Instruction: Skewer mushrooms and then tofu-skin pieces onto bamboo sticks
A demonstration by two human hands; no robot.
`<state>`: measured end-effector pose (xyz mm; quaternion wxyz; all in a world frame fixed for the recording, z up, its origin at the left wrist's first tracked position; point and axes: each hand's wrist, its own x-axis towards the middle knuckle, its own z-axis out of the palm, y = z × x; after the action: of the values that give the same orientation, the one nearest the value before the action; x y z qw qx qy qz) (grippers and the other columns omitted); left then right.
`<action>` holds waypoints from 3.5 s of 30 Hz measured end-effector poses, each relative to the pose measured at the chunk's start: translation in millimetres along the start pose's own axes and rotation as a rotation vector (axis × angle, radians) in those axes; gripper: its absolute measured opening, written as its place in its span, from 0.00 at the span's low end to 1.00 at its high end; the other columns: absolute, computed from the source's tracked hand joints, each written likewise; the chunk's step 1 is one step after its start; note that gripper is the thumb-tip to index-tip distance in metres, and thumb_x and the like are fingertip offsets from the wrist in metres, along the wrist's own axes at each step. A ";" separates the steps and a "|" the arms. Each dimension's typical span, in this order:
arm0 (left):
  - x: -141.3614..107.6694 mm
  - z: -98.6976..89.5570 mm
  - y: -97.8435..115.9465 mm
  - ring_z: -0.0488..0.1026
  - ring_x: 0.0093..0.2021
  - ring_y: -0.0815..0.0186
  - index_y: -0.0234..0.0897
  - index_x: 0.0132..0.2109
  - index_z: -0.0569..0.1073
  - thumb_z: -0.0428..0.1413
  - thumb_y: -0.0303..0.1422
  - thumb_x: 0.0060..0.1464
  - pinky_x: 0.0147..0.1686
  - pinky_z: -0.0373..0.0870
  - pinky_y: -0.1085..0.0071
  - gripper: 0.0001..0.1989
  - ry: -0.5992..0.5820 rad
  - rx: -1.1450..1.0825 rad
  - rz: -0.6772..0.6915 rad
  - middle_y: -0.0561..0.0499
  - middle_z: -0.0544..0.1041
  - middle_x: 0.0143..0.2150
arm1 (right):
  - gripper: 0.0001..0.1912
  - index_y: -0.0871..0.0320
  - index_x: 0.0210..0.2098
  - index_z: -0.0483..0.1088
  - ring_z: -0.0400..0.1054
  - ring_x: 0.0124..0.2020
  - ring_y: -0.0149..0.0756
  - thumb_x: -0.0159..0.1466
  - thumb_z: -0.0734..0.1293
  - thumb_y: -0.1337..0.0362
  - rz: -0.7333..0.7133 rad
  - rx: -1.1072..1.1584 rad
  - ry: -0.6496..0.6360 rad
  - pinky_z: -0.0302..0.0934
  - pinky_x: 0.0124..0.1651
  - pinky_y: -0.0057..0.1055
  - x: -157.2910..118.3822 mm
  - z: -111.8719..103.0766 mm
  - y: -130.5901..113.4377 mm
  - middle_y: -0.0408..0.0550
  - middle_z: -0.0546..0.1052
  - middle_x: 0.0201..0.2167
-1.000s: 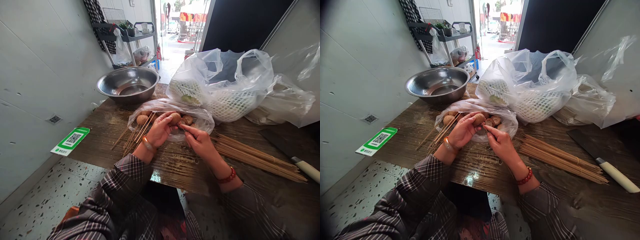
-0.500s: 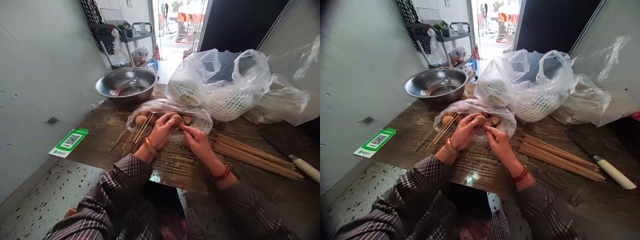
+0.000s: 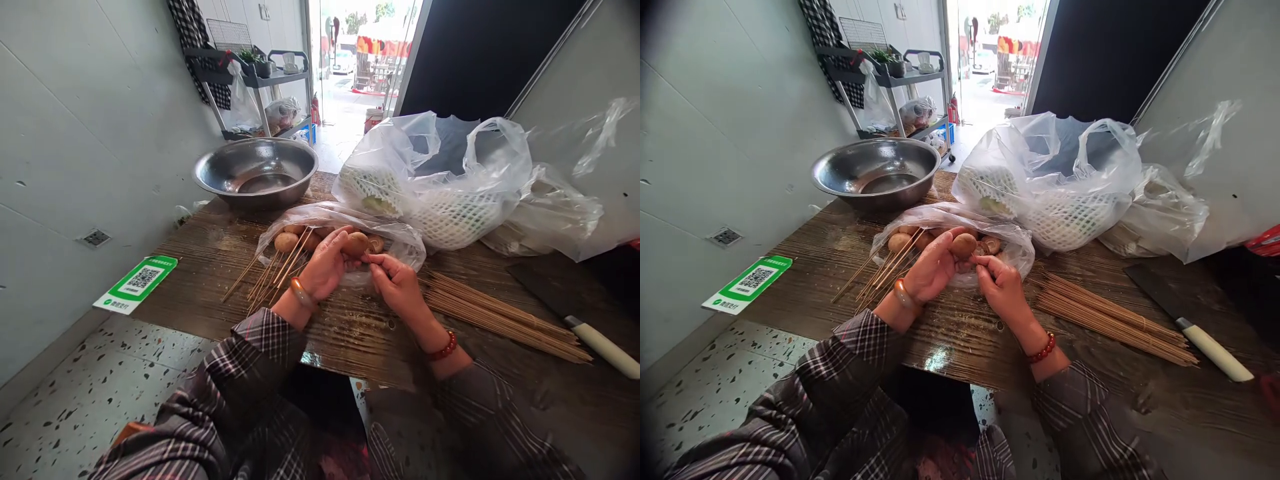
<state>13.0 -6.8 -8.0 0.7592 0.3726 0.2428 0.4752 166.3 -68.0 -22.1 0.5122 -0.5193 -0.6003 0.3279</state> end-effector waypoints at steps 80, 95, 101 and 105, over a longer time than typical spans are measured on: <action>10.8 -8.2 3.6 0.76 0.36 0.65 0.34 0.44 0.76 0.59 0.46 0.58 0.40 0.71 0.68 0.18 0.137 0.273 0.067 0.44 0.81 0.39 | 0.21 0.57 0.33 0.73 0.52 0.18 0.29 0.66 0.63 0.45 0.017 0.118 0.196 0.46 0.23 0.29 7.1 -16.9 -9.9 0.38 0.60 0.16; 20.3 -15.3 -16.5 0.73 0.43 0.58 0.38 0.41 0.80 0.62 0.28 0.49 0.50 0.66 0.64 0.10 0.101 0.960 0.434 0.46 0.80 0.41 | 0.25 0.58 0.32 0.72 0.50 0.16 0.26 0.63 0.65 0.41 0.067 0.296 0.193 0.44 0.20 0.27 11.3 -21.5 -11.5 0.35 0.59 0.14; 22.7 -19.4 -18.1 0.75 0.44 0.57 0.35 0.44 0.79 0.59 0.34 0.55 0.48 0.69 0.62 0.11 0.074 1.034 0.431 0.44 0.80 0.40 | 0.25 0.58 0.32 0.72 0.50 0.16 0.25 0.63 0.65 0.40 0.049 0.326 0.163 0.43 0.19 0.27 10.5 -20.6 -12.0 0.36 0.60 0.15; 24.9 -25.2 -18.7 0.76 0.45 0.58 0.35 0.47 0.77 0.56 0.35 0.58 0.49 0.72 0.61 0.13 0.063 1.123 0.460 0.44 0.81 0.43 | 0.26 0.59 0.32 0.73 0.50 0.17 0.25 0.63 0.66 0.39 0.062 0.327 0.157 0.43 0.20 0.26 9.1 -20.6 -13.6 0.35 0.60 0.15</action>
<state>15.6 19.0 -38.6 0.3169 0.7448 0.3922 0.4370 182.7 -65.4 -1.6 0.6247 -0.4713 -0.4810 0.3954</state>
